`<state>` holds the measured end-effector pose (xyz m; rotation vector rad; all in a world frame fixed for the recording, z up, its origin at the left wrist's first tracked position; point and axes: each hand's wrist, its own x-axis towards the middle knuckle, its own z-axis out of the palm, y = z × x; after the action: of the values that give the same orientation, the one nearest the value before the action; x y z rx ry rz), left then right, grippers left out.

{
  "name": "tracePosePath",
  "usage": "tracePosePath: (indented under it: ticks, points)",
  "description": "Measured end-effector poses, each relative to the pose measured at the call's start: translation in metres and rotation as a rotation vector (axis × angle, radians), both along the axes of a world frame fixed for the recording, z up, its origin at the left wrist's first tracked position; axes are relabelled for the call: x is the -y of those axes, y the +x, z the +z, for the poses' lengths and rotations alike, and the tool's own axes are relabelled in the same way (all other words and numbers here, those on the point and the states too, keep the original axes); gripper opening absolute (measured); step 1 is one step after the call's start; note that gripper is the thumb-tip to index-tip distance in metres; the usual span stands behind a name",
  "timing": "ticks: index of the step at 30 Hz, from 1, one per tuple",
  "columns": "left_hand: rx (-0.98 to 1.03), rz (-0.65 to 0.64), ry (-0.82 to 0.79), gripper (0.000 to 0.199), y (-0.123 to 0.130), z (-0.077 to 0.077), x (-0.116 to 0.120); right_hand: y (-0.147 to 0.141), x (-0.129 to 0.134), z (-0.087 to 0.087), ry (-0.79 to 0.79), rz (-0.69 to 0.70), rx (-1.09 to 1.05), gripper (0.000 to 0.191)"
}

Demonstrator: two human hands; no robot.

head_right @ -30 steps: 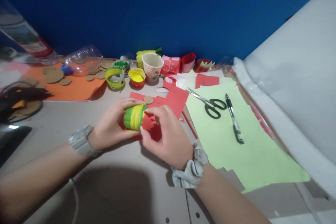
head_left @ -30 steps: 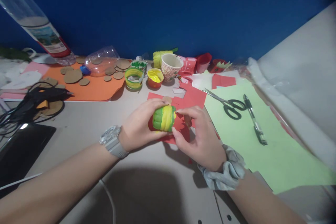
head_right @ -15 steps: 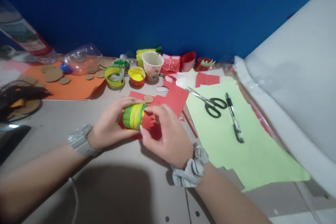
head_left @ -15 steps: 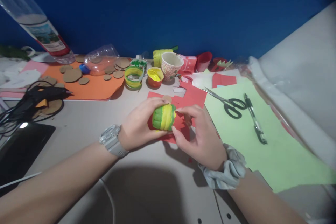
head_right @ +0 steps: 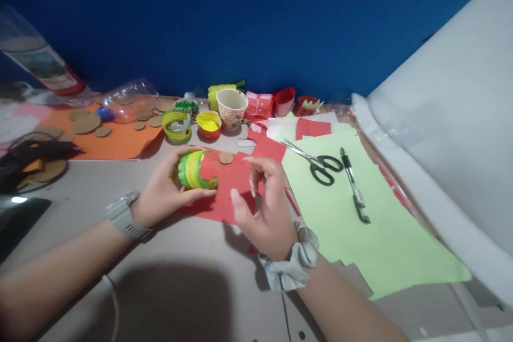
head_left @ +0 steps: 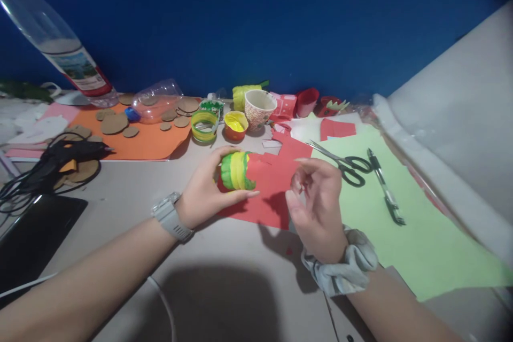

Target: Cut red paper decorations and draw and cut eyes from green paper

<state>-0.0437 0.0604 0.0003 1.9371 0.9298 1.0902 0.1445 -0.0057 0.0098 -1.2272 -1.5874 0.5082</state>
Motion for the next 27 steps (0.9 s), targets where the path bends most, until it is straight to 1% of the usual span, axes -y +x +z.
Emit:
tracePosePath:
  ticks: [3,6,9,11,13,17,19,21,22,24,25,26,27]
  points:
    - [0.071,-0.003,-0.117,0.064,0.000,0.000,-0.001,-0.003,0.000,-0.002,-0.016,0.026,0.034,0.045]
    - [0.141,-0.034,-0.225,0.062,0.000,0.002,-0.001,-0.005,0.000,0.000,-0.022,0.058,0.135,0.043]
    - [0.208,-0.073,-0.316,0.059,0.000,0.004,-0.001,-0.006,0.001,0.002,-0.049,0.108,0.221,0.035]
    - [0.236,-0.086,-0.345,0.057,0.000,0.005,0.000,-0.006,0.001,0.002,-0.062,0.152,0.255,0.033]
    - [0.254,-0.080,-0.353,0.057,0.000,0.005,0.001,-0.006,0.001,0.000,-0.058,0.190,0.282,0.034]
    - [0.253,-0.034,-0.367,0.063,0.000,0.002,0.001,-0.007,0.002,-0.007,-0.017,0.269,0.323,0.039]
    - [0.227,-0.016,-0.364,0.065,0.000,0.002,0.000,-0.009,0.003,-0.007,0.013,0.299,0.320,0.042]
    - [0.199,-0.005,-0.345,0.066,0.000,0.001,-0.002,-0.010,0.004,-0.002,0.022,0.325,0.299,0.041]
    - [0.186,0.002,-0.330,0.067,0.000,0.001,-0.002,-0.009,0.003,0.004,0.006,0.339,0.286,0.037]
    - [0.163,0.019,-0.302,0.068,0.000,0.001,-0.003,-0.003,0.000,0.021,-0.095,0.327,0.261,0.024]
    - [0.147,0.029,-0.290,0.069,0.000,0.001,-0.003,0.003,-0.002,0.032,-0.175,0.297,0.258,0.015]
    - [0.131,0.040,-0.276,0.070,0.000,0.000,-0.004,0.011,-0.005,0.041,-0.279,0.203,0.265,0.013]
    - [0.118,0.046,-0.263,0.070,0.000,0.000,-0.004,0.021,-0.009,0.050,-0.364,0.115,0.298,0.014]
